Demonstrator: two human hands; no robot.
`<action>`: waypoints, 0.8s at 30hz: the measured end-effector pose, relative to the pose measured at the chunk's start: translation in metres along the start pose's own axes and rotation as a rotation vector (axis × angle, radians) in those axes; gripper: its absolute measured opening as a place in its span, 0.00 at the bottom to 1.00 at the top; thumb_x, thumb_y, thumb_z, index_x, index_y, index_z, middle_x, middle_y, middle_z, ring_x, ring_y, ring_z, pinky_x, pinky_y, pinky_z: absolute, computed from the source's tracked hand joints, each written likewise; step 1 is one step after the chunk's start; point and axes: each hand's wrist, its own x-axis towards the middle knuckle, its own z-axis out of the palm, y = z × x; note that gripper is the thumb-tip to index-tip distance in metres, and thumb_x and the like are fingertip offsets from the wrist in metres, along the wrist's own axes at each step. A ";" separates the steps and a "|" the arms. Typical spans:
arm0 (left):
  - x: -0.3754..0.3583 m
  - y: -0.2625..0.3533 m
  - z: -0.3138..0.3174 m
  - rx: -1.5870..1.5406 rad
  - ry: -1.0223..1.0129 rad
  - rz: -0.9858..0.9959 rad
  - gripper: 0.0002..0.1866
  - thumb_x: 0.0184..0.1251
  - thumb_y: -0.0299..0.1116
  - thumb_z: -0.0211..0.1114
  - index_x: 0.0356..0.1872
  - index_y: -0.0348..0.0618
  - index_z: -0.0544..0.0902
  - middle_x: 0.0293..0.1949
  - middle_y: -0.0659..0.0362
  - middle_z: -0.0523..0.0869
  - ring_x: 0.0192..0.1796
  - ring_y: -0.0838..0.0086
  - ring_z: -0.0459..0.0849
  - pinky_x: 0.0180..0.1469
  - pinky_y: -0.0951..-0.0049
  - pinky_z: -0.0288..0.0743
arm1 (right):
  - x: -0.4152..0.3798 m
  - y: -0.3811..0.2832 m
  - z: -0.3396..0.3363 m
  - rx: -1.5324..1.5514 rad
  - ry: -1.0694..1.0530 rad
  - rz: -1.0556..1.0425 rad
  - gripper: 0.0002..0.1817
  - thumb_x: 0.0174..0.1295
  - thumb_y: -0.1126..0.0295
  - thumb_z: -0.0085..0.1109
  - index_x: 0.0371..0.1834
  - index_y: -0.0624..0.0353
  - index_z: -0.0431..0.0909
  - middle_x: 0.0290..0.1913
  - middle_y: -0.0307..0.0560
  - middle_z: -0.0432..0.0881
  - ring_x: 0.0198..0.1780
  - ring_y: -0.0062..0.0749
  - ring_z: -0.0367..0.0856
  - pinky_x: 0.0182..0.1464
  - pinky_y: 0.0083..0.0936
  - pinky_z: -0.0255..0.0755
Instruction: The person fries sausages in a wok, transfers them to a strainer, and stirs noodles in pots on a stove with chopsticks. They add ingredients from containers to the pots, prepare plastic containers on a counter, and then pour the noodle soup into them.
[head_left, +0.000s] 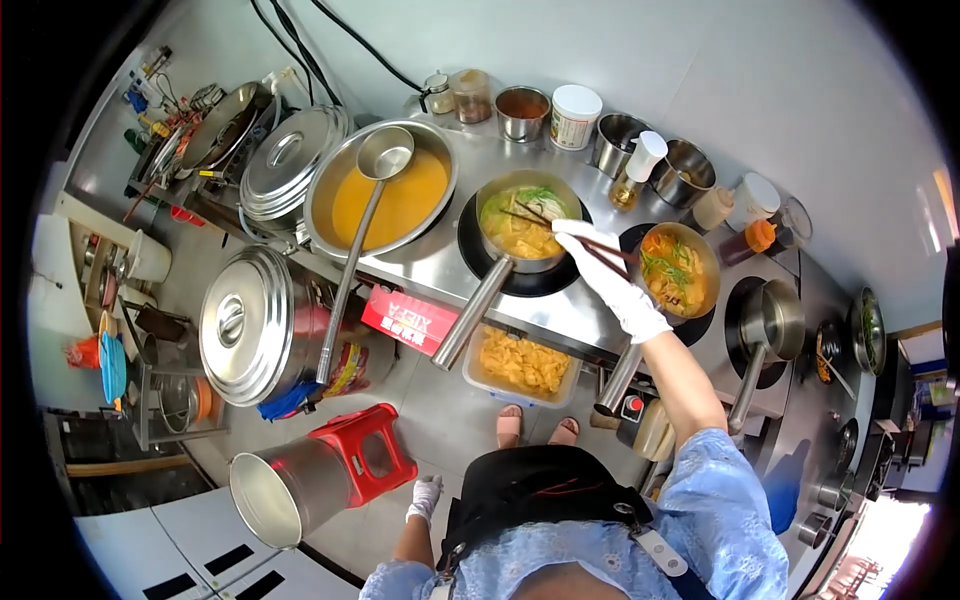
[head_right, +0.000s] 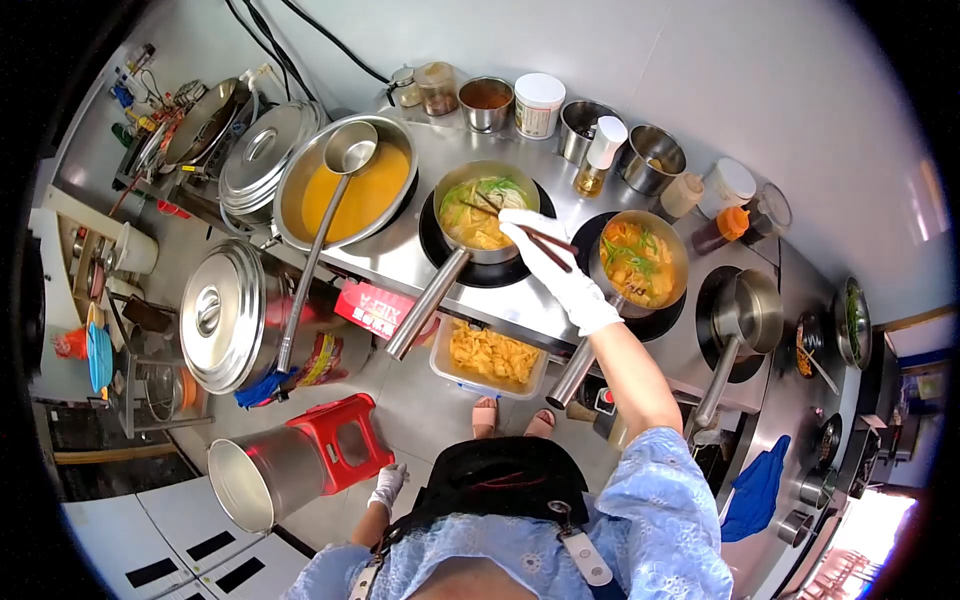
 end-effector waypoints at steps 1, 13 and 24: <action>0.009 0.003 -0.003 -0.078 0.010 0.037 0.17 0.65 0.37 0.61 0.42 0.30 0.81 0.28 0.56 0.84 0.29 0.73 0.81 0.34 0.73 0.76 | -0.010 0.003 -0.003 -0.076 -0.010 -0.084 0.11 0.61 0.70 0.58 0.44 0.63 0.81 0.46 0.48 0.84 0.49 0.34 0.81 0.54 0.25 0.71; 0.048 0.051 -0.050 -0.060 -0.046 0.146 0.19 0.67 0.39 0.59 0.44 0.28 0.80 0.32 0.51 0.85 0.32 0.70 0.83 0.36 0.72 0.77 | -0.033 -0.031 -0.034 -0.165 0.299 -0.016 0.07 0.62 0.73 0.57 0.38 0.64 0.81 0.36 0.45 0.84 0.41 0.31 0.82 0.47 0.23 0.74; 0.082 0.028 -0.073 -0.079 -0.186 0.078 0.15 0.64 0.39 0.59 0.34 0.33 0.80 0.26 0.57 0.84 0.27 0.72 0.82 0.31 0.73 0.74 | -0.133 -0.069 -0.099 -0.110 0.664 -0.061 0.10 0.62 0.77 0.55 0.43 0.66 0.81 0.44 0.49 0.84 0.48 0.32 0.80 0.56 0.26 0.71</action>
